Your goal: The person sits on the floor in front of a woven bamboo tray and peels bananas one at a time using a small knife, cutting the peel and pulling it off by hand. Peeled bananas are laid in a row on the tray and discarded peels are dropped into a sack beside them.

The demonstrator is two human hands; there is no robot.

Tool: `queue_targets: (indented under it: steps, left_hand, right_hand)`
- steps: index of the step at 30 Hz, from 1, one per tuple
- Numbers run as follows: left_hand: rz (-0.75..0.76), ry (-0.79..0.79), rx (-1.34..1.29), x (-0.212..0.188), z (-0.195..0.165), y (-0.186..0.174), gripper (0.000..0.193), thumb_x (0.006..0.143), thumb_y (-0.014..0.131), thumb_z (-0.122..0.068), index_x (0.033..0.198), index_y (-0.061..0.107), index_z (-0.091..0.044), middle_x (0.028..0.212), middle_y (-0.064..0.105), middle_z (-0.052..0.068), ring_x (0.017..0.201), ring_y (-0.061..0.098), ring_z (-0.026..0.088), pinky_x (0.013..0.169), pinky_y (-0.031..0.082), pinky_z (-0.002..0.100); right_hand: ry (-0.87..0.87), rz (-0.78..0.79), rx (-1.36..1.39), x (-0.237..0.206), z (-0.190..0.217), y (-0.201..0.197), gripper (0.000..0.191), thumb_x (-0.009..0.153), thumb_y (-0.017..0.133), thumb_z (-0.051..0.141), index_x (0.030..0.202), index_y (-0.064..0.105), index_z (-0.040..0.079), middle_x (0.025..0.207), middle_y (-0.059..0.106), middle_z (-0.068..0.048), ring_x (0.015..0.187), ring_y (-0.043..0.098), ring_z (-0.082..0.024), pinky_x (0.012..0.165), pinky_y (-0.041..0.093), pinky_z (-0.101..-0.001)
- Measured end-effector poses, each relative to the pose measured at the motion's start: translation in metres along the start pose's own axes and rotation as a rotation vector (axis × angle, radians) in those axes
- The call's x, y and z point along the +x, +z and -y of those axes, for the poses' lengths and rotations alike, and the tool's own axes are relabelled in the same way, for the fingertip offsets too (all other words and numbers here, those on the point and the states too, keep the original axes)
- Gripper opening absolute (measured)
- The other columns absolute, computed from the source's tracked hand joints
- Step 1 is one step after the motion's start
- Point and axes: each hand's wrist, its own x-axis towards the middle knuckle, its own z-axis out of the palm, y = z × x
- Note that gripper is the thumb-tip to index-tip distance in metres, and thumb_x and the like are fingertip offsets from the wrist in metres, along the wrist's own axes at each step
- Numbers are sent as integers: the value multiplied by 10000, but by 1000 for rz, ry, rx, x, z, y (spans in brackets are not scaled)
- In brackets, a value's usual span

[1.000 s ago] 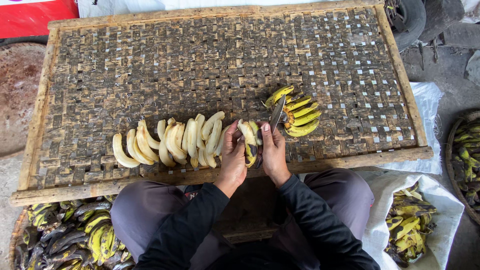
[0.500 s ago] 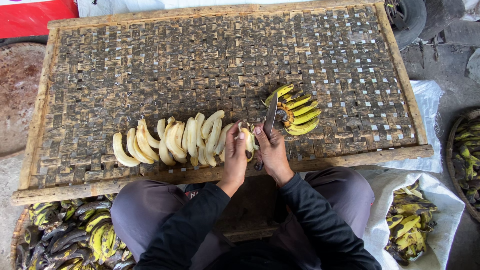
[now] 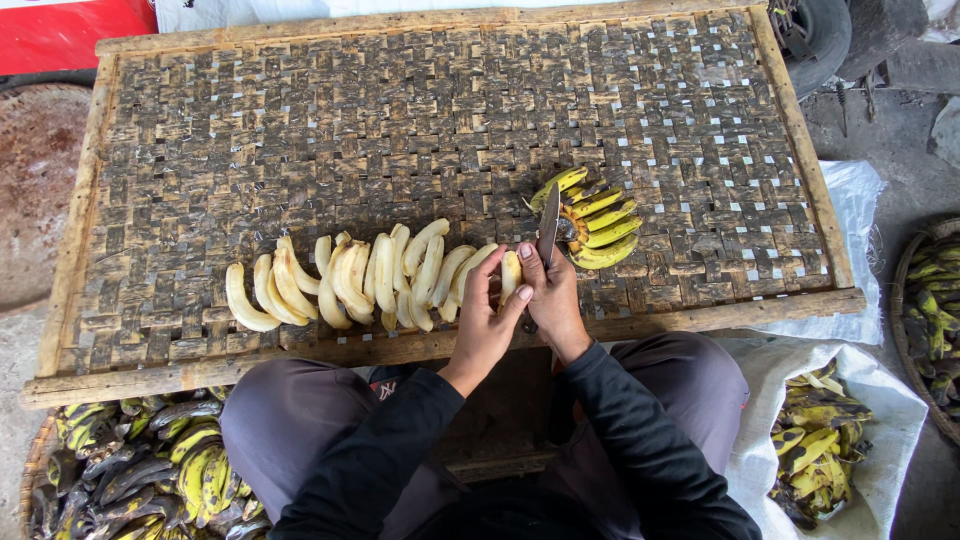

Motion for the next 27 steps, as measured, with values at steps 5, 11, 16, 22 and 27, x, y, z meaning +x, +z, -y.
queue_targets:
  steps: [5, 11, 16, 22, 27]
  left_hand:
    - [-163, -224, -678, 10, 33, 2, 442, 1065, 660, -236, 1405, 503, -1, 1240, 583, 52, 1091, 557, 155, 891, 499, 302]
    - [-304, -317, -597, 19, 33, -11, 517, 1020, 577, -280, 1484, 361, -204, 1329, 651, 105, 1173, 618, 181, 817, 490, 318]
    - [-364, -366, -902, 35, 21, -26, 490, 1013, 530, -279, 1463, 339, -245, 1354, 605, 76, 1276, 599, 246, 999, 542, 437]
    - [-379, -324, -1134, 57, 19, -53, 431, 1021, 542, -334, 1407, 489, -150, 1290, 656, 94, 1114, 660, 226, 937, 579, 419]
    - [-254, -261, -1132, 55, 10, -52, 434, 1037, 662, -298, 1426, 565, -133, 1045, 629, 4, 851, 603, 109, 727, 526, 263]
  right_hand:
    - [153, -41, 131, -1, 0, 1, 242, 1040, 644, 292, 943, 640, 71, 687, 536, 38, 523, 438, -39, 433, 343, -236]
    - [69, -125, 310, -3, 14, 10, 237, 1031, 656, 325, 965, 630, 99, 704, 582, 57, 470, 473, -26, 380, 338, -225]
    - [34, -199, 322, 3, 36, -7, 311, 1011, 650, 400, 923, 630, 102, 729, 669, 1, 490, 590, -74, 402, 462, -259]
    - [-144, -228, 356, 8, 66, -47, 290, 1070, 620, 377, 1027, 632, 90, 819, 692, -13, 606, 639, -87, 492, 499, -259]
    - [16, -43, -42, 6, 60, -50, 248, 1045, 613, 291, 1155, 699, 86, 811, 703, -65, 544, 588, -121, 420, 427, -273]
